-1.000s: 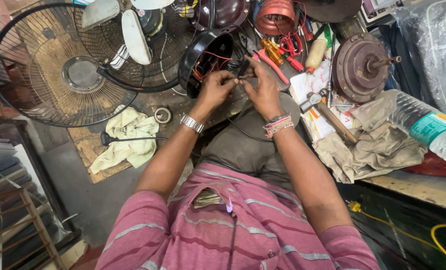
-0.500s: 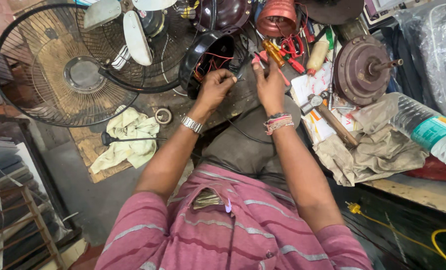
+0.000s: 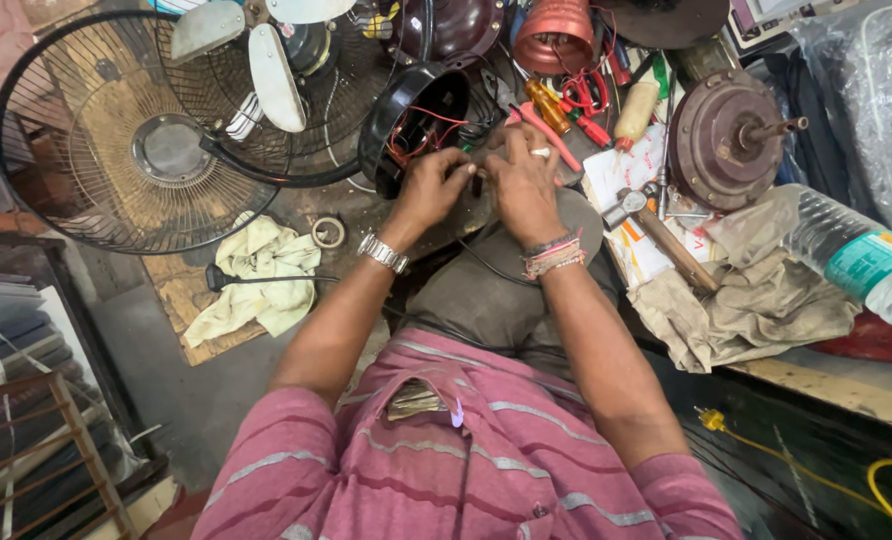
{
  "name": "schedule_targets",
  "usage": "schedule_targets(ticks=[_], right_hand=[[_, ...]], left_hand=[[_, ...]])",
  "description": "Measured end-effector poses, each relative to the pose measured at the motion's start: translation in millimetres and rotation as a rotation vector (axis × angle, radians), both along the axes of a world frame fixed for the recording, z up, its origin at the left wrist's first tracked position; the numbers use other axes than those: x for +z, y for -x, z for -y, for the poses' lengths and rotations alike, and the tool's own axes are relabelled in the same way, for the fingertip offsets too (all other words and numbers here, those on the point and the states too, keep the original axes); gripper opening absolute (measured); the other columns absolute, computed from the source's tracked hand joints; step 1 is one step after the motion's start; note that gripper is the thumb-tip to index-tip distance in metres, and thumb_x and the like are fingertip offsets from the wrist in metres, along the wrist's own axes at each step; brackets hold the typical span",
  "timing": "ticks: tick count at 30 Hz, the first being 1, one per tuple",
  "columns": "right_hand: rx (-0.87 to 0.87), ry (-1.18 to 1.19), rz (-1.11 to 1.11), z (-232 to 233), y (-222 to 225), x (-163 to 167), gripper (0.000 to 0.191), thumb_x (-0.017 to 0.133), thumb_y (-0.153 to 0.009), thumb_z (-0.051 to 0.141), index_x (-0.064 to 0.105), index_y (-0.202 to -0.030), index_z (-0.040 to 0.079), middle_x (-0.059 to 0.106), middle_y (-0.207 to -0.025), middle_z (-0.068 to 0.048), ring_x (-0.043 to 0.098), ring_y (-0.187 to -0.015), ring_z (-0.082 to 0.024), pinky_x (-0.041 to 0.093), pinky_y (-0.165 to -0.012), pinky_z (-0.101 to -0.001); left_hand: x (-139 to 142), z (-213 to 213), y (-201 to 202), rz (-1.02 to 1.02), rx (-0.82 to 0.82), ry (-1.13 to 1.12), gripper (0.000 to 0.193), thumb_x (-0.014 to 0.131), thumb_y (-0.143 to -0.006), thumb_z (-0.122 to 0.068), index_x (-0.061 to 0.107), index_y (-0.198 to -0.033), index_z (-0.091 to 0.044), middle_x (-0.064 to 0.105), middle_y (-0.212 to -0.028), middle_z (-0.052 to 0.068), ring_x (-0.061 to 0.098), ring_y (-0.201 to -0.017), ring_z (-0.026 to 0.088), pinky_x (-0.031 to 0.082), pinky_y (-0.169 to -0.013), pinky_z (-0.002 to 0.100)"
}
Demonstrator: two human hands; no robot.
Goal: The person repairs a ceiling fan motor by hand, stripping wire ends, twisting connections, and wrapping them with electrical tape. They then place the motor housing back onto the fan assembly.
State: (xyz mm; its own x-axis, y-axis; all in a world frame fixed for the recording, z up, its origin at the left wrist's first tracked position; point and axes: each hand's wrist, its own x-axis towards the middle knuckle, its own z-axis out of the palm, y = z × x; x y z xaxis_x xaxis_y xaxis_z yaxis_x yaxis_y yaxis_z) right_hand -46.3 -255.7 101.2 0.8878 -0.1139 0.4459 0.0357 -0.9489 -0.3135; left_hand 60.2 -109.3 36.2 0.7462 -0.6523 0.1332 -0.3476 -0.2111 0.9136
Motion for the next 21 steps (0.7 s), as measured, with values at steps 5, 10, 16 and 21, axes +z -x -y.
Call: schedule_targets(ticks=[5, 10, 16, 21], right_hand=[[0.015, -0.073, -0.01, 1.9, 1.3, -10.7, 0.015, 0.077, -0.084, 0.014, 0.075, -0.098, 0.009, 0.06, -0.122, -0.007, 0.05, -0.124, -0.031, 0.037, -0.097, -0.051], [-0.095, -0.242, 0.106, 10.0, -0.8, -13.5, 0.038, 0.077, -0.091, 0.011, 0.066, -0.127, 0.007, 0.059, -0.128, -0.01, 0.05, -0.126, -0.035, 0.037, -0.104, -0.0499], [-0.046, -0.167, 0.11, 8.9, 2.4, -9.9, 0.046, 0.069, -0.077, -0.004, 0.063, -0.121, 0.009, 0.059, -0.129, -0.012, 0.054, -0.124, -0.036, 0.042, -0.107, -0.0475], [-0.011, -0.177, 0.026, 3.1, 0.4, -7.0, 0.031, 0.08, -0.082, 0.005, 0.065, -0.108, 0.009, 0.059, -0.119, -0.011, 0.055, -0.115, -0.034, 0.043, -0.1, -0.046]], left_hand=[[7.5, -0.6, 3.3, 0.119, 0.008, 0.063, 0.019, 0.07, -0.095, -0.016, 0.072, -0.106, 0.0, 0.076, -0.095, 0.014, 0.075, -0.085, 0.02, 0.057, -0.075, 0.033], [6.4, 10.7, 2.5, -0.166, 0.121, -0.052, 0.017, 0.07, -0.098, -0.017, 0.073, -0.097, 0.0, 0.069, -0.072, 0.006, 0.062, -0.064, 0.013, 0.05, -0.06, 0.031], [-6.3, 16.7, -3.1, -0.552, 0.057, 0.244, 0.014, 0.069, -0.097, -0.013, 0.071, -0.092, 0.001, 0.065, -0.072, -0.002, 0.058, -0.061, 0.004, 0.048, -0.054, 0.022], [-11.9, 14.8, -4.8, -0.59, 0.058, 0.237, 0.013, 0.069, -0.097, -0.011, 0.072, -0.094, 0.001, 0.065, -0.072, -0.002, 0.058, -0.06, 0.005, 0.048, -0.054, 0.022]])
